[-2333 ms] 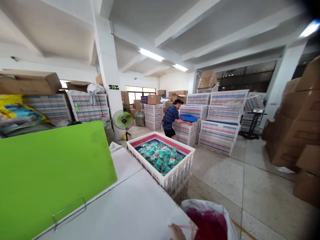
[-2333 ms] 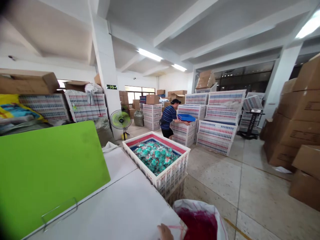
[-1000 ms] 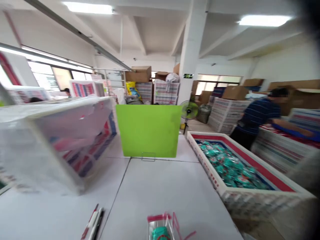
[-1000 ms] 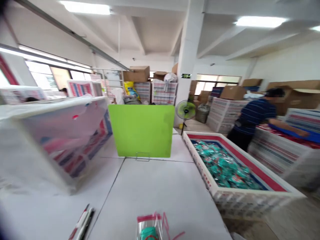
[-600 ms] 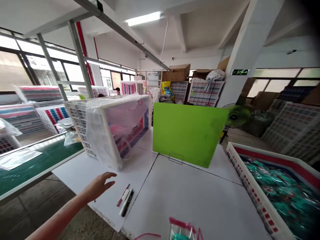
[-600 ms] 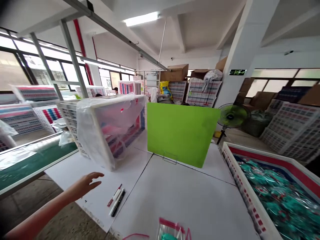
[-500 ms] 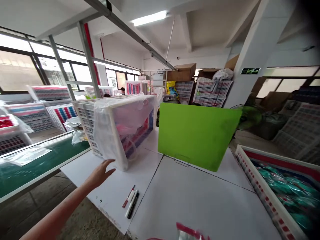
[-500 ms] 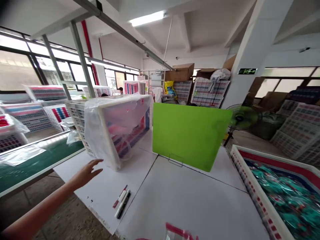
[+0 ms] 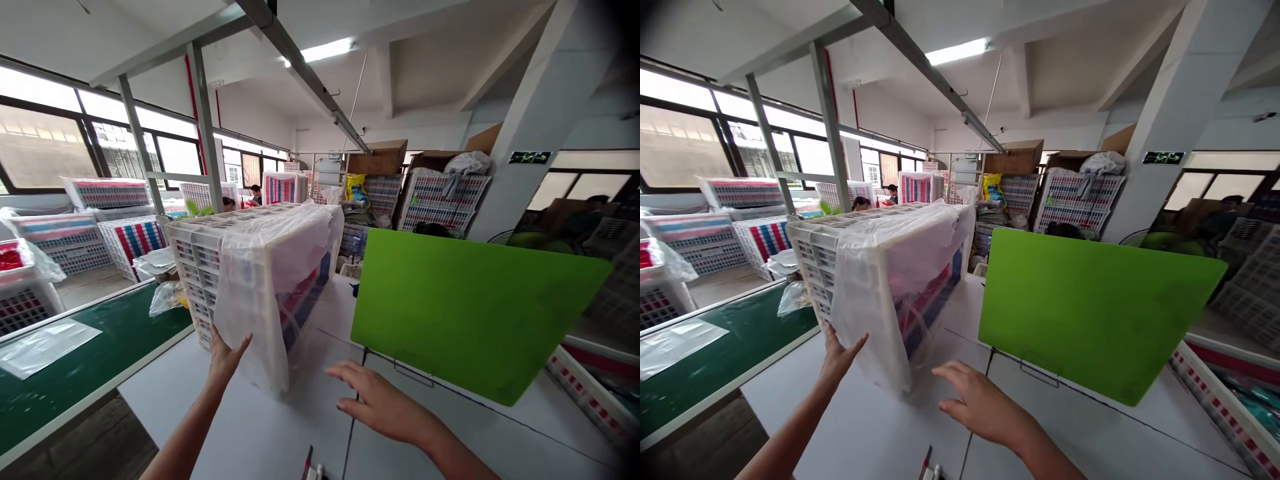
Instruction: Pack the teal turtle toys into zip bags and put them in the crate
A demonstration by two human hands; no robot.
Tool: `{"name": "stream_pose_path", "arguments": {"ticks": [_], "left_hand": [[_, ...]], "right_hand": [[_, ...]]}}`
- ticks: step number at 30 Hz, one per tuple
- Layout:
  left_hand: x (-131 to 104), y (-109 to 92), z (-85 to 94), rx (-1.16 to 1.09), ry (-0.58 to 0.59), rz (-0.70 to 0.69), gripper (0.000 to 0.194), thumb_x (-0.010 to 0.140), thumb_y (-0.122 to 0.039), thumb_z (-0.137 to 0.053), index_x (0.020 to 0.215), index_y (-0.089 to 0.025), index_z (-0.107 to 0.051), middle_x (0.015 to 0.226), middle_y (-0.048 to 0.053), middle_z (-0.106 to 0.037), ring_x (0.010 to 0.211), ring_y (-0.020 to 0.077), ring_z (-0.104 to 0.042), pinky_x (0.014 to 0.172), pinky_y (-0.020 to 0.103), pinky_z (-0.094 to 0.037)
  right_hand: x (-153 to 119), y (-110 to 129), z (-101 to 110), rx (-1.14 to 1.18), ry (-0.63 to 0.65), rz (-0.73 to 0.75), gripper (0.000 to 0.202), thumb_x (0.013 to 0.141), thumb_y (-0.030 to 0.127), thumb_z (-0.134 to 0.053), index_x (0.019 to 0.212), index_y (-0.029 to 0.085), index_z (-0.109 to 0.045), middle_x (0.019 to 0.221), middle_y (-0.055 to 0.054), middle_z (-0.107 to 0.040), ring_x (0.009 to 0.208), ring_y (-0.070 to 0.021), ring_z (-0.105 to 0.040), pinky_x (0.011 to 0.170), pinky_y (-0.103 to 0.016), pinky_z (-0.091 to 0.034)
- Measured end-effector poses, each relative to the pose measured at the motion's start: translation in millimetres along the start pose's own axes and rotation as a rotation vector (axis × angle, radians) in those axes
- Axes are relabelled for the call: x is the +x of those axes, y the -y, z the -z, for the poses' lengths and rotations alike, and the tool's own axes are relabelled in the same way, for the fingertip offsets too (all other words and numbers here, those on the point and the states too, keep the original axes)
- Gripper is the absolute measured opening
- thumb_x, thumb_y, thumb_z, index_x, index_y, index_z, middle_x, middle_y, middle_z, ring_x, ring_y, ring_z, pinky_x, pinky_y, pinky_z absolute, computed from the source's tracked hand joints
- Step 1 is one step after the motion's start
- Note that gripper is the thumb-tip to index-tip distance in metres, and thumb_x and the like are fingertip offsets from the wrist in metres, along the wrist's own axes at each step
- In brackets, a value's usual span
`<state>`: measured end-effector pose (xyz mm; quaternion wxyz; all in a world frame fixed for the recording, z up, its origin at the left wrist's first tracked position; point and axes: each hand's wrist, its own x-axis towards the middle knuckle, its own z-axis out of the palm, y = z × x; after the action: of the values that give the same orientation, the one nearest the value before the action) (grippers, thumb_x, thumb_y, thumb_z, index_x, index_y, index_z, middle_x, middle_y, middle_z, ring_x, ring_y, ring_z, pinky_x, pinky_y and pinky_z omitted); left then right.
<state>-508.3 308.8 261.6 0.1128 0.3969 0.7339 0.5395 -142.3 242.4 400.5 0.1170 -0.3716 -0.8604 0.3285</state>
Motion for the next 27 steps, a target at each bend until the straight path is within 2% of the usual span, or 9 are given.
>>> {"name": "stream_pose_path", "arguments": {"ticks": [3, 7, 11, 13, 16, 19, 22, 25, 27], "left_hand": [[31.2, -18.9, 5.3, -0.145, 0.057, 0.039, 0.117, 0.067, -0.057, -0.073, 0.152, -0.011, -0.006, 0.148, 0.025, -0.036, 0.138, 0.0347, -0.038, 0.111, 0.049, -0.037], [17.3, -45.2, 9.0, -0.291, 0.127, -0.084, 0.071, 0.075, -0.060, -0.064, 0.126, -0.013, -0.051, 0.102, 0.013, -0.069, 0.093, 0.0295, -0.068, 0.085, 0.045, -0.056], [-39.6, -76.7, -10.3, -0.259, 0.383, -0.450, 0.045, 0.092, -0.040, -0.051, 0.132, -0.020, -0.049, 0.112, 0.011, -0.069, 0.104, 0.0253, -0.066, 0.092, 0.041, -0.054], [-61.4, -90.3, -26.9, -0.246, 0.525, -0.659, 0.041, 0.096, -0.030, -0.043, 0.136, -0.021, -0.047, 0.131, 0.013, -0.060, 0.125, 0.0250, -0.055, 0.105, 0.041, -0.046], [-70.9, -102.6, -48.5, -0.201, 0.559, -0.764, 0.049, 0.097, -0.023, -0.036, 0.145, -0.018, -0.036, 0.147, 0.016, -0.044, 0.140, 0.0246, -0.038, 0.113, 0.044, -0.037], [-62.9, -106.9, -58.7, -0.210, 0.587, -0.728, 0.046, 0.095, -0.023, -0.038, 0.140, -0.016, -0.042, 0.143, 0.017, -0.048, 0.136, 0.0261, -0.043, 0.110, 0.045, -0.041], [-56.4, -96.6, -58.1, -0.297, 0.683, -0.555, 0.045, 0.093, -0.033, -0.046, 0.134, -0.017, -0.049, 0.138, 0.015, -0.054, 0.131, 0.0276, -0.049, 0.109, 0.043, -0.042], [-56.0, -52.9, -52.7, -0.381, 0.692, -0.225, 0.056, 0.087, -0.049, -0.051, 0.134, -0.018, -0.048, 0.140, 0.013, -0.053, 0.131, 0.0294, -0.049, 0.108, 0.040, -0.044], [-56.0, -4.3, -50.3, -0.406, 0.552, -0.025, 0.060, 0.084, -0.060, -0.047, 0.128, -0.019, -0.051, 0.139, 0.012, -0.054, 0.132, 0.0300, -0.047, 0.107, 0.038, -0.044]], "right_hand": [[53.6, 13.5, -1.1, 0.032, -0.139, 0.088, 0.057, 0.090, 0.033, -0.054, 0.145, 0.032, -0.039, 0.149, -0.004, -0.037, 0.134, -0.0220, -0.041, 0.112, -0.037, -0.035], [102.9, 31.8, 5.1, 0.057, -0.337, 0.088, 0.077, 0.088, 0.042, -0.059, 0.152, 0.036, -0.018, 0.160, -0.003, -0.012, 0.147, -0.0257, -0.014, 0.117, -0.047, -0.026], [133.7, 52.2, 11.6, 0.177, -0.464, 0.162, 0.104, 0.080, 0.055, -0.067, 0.153, 0.036, 0.005, 0.161, -0.004, 0.009, 0.148, -0.0300, -0.002, 0.116, -0.052, -0.024], [145.5, 55.7, 10.4, 0.175, -0.500, 0.165, 0.109, 0.078, 0.051, -0.070, 0.152, 0.038, 0.009, 0.160, -0.002, 0.017, 0.148, -0.0309, 0.001, 0.115, -0.054, -0.023], [164.1, 49.4, 5.2, 0.142, -0.576, 0.098, 0.110, 0.077, 0.037, -0.071, 0.153, 0.034, 0.008, 0.160, -0.005, 0.015, 0.148, -0.0292, 0.003, 0.115, -0.052, -0.023], [186.3, 38.0, 2.3, 0.174, -0.601, 0.080, 0.107, 0.075, 0.033, -0.071, 0.155, 0.024, -0.001, 0.157, -0.015, -0.022, 0.143, -0.0303, -0.027, 0.111, -0.047, -0.034], [210.1, 31.3, -0.4, 0.195, -0.515, 0.112, 0.075, 0.076, 0.035, -0.070, 0.144, 0.022, -0.041, 0.123, -0.011, -0.062, 0.115, -0.0297, -0.058, 0.096, -0.041, -0.046], [235.4, 30.0, -13.5, 0.257, -0.466, 0.199, 0.062, 0.070, 0.034, -0.075, 0.128, 0.022, -0.057, 0.111, -0.006, -0.067, 0.105, -0.0277, -0.062, 0.091, -0.036, -0.047], [253.4, 30.5, -28.1, 0.335, -0.472, 0.226, 0.063, 0.065, 0.026, -0.076, 0.125, 0.022, -0.058, 0.111, -0.004, -0.068, 0.102, -0.0256, -0.062, 0.088, -0.032, -0.048]]}}
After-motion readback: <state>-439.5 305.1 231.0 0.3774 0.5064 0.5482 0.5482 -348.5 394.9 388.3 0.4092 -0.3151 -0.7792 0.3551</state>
